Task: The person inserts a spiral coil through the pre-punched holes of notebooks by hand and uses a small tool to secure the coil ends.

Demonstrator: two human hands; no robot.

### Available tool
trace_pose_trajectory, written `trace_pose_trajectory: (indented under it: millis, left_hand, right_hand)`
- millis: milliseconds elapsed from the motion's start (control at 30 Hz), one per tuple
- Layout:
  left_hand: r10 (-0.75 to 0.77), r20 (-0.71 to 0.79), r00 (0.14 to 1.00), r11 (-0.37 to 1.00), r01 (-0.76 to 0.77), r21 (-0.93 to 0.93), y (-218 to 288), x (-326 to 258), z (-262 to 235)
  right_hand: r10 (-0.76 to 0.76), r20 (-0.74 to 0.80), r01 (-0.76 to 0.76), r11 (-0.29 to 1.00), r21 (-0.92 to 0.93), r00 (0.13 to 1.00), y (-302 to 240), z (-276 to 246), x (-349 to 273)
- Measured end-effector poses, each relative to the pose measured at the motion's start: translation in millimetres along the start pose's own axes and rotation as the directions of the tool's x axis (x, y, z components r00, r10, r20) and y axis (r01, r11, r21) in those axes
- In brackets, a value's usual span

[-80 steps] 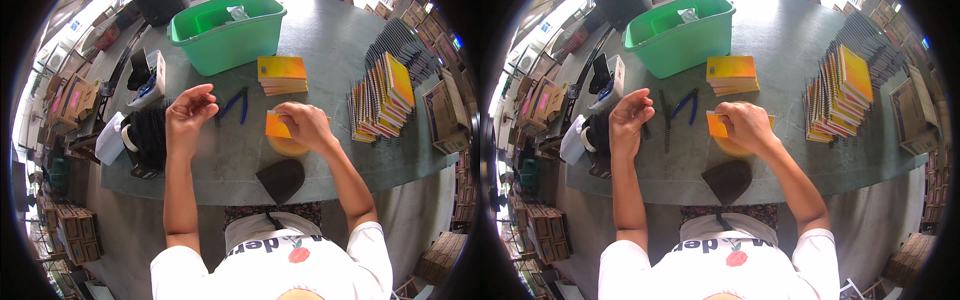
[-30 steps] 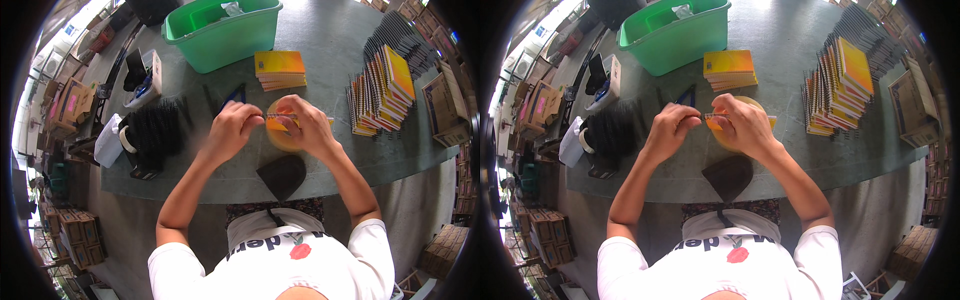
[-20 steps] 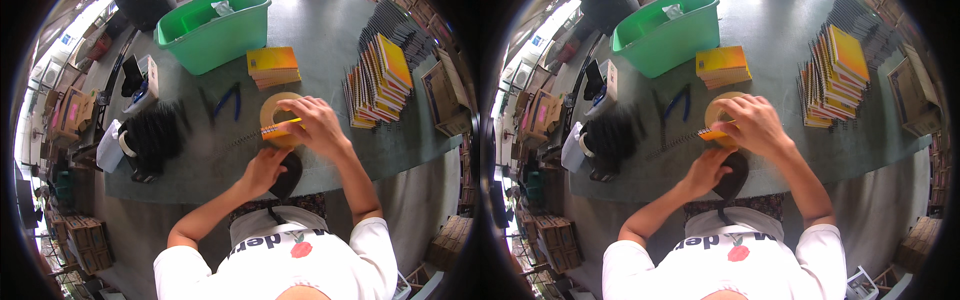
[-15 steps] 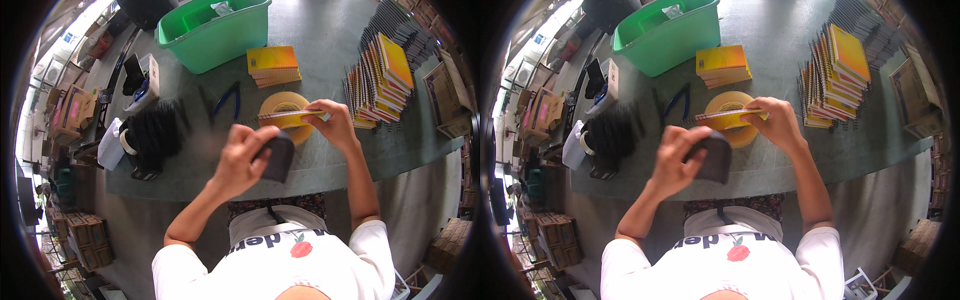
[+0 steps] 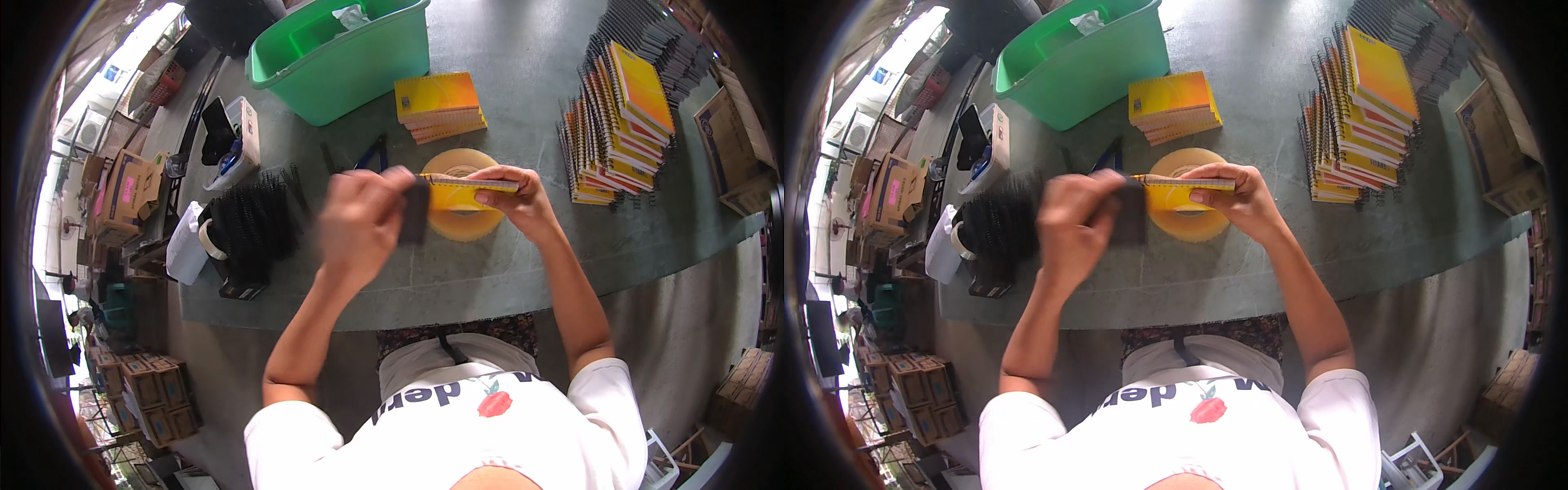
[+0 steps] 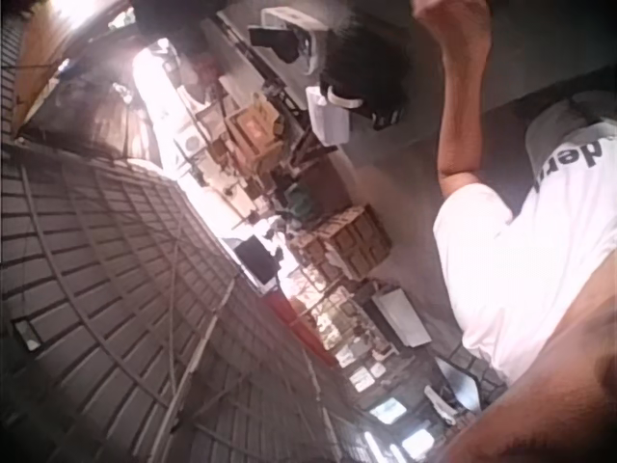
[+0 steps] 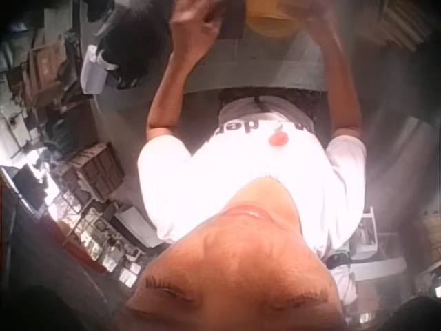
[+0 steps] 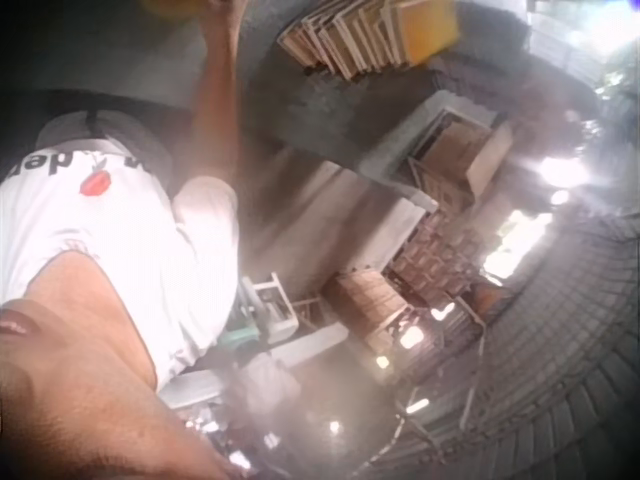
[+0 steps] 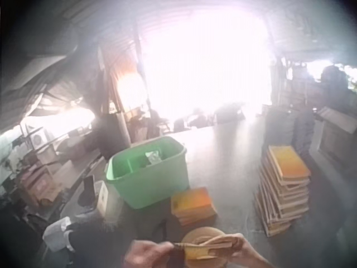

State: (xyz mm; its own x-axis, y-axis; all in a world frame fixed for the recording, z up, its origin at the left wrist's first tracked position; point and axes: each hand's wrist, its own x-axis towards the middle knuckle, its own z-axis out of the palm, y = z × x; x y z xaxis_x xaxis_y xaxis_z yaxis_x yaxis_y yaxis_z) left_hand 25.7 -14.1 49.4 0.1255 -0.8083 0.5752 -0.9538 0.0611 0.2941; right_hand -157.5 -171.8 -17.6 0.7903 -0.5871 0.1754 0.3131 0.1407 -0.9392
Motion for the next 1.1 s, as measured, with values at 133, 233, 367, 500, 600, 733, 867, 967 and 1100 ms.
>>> trace_pose_trajectory:
  millis: [133,233,367,500,600,733,867,967,1100]
  left_hand:
    - [0.085,-0.162,0.983,0.994,-0.094,-0.049,7,3,-4]
    - [0.055,-0.064,0.996,0.996,-0.059,-0.063,4,3,0]
    - [0.000,0.232,0.973,0.978,0.049,-0.204,11,-37,26]
    - [0.095,-0.098,0.991,0.995,-0.096,-0.003,9,-11,20]
    - [0.131,-0.030,0.991,0.991,-0.132,-0.019,-7,11,21]
    - [0.104,0.075,0.992,0.967,-0.084,-0.240,-22,10,18]
    - [0.029,0.175,0.984,0.969,0.015,-0.246,-17,4,15]
    - [0.029,0.239,0.971,0.968,0.033,-0.250,-30,2,11]
    - [-0.054,0.345,0.937,0.953,0.151,-0.263,-32,6,6]
  right_hand:
    - [0.034,-0.030,-0.038,0.990,-0.135,0.999,2,-2,-5]
    - [0.020,-0.027,-0.022,0.997,-0.079,0.999,4,-1,-8]
    - [-0.133,0.030,0.121,0.756,-0.643,0.991,-17,5,-3]
    - [-0.317,0.231,0.284,0.134,-0.949,0.920,-36,39,-1]
    - [-0.336,0.226,0.282,0.125,-0.951,0.914,-28,59,3]
    - [-0.388,0.194,0.239,0.069,-0.969,0.901,-18,62,4]
    - [-0.365,0.178,0.225,0.091,-0.970,0.914,-17,57,4]
    - [-0.373,0.186,0.256,0.147,-0.955,0.909,-19,61,7]
    - [-0.435,0.207,0.272,0.093,-0.958,0.876,-15,61,6]
